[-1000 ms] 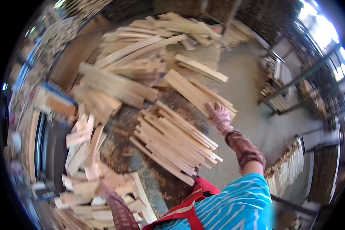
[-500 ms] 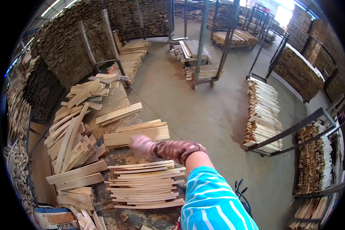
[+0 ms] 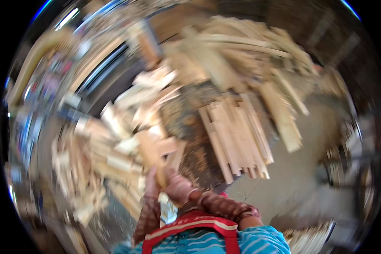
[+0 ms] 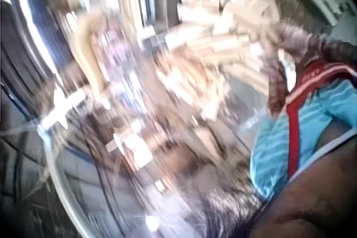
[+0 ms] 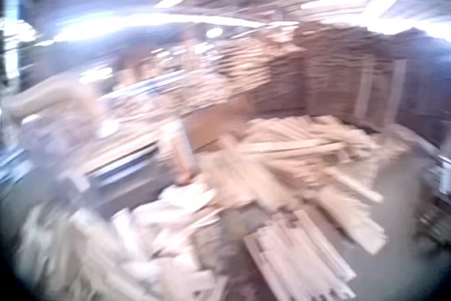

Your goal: The person repeatedly picks up small wooden planks from a pile on a metal table, briefly inspects them, and places them into a neat stack. The person occasionally moves to a nearby rack to place a plank before returning to the table to continue sorting.

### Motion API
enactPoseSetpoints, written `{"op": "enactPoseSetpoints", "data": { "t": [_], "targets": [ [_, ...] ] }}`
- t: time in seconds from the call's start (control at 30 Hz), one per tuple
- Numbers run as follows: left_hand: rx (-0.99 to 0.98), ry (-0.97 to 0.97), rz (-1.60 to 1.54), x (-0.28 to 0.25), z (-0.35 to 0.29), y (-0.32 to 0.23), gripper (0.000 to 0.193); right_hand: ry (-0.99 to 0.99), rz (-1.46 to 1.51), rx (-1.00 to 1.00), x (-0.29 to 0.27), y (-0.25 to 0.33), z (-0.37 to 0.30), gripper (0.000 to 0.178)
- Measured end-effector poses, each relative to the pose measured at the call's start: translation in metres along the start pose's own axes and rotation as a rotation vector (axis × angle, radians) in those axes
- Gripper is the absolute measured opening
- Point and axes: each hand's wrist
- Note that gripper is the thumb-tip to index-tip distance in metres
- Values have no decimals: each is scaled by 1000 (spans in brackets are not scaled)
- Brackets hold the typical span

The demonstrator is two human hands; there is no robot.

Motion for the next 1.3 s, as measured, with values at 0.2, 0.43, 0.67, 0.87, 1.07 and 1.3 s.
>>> {"op": "enactPoseSetpoints", "data": {
  "t": [0.2, 0.43, 0.67, 0.87, 1.07, 1.3],
  "targets": [
    [-100, 87, -10, -57, -54, 27, 44, 377, 1261, 702, -14, -26, -21, 51],
    [-100, 98, -78, -81, -45, 24, 42, 297, 1077, 744, -15, -15, -26, 44],
    [30, 71, -133, -77, -20, 41, 62, 201, 886, 406, 21, 11, -50, 75],
    [174, 187, 7, -44, -12, 18, 103, 129, 417, 400, 17, 18, -30, 96],
    [553, -933, 145, -141, 95, -68, 103, 238, 294, 459, -12, 6, -8, 95],
    [189, -1101, 606, -157, 127, -113, 108, 192, 253, 246, 10, -16, 12, 98]
  ]
}}
Point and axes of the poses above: each hand's wrist, its own z-axis towards the middle knuckle, its own x-axis out of the palm, y = z × x, and after that the axes turned 14 degrees about -y, right-handed
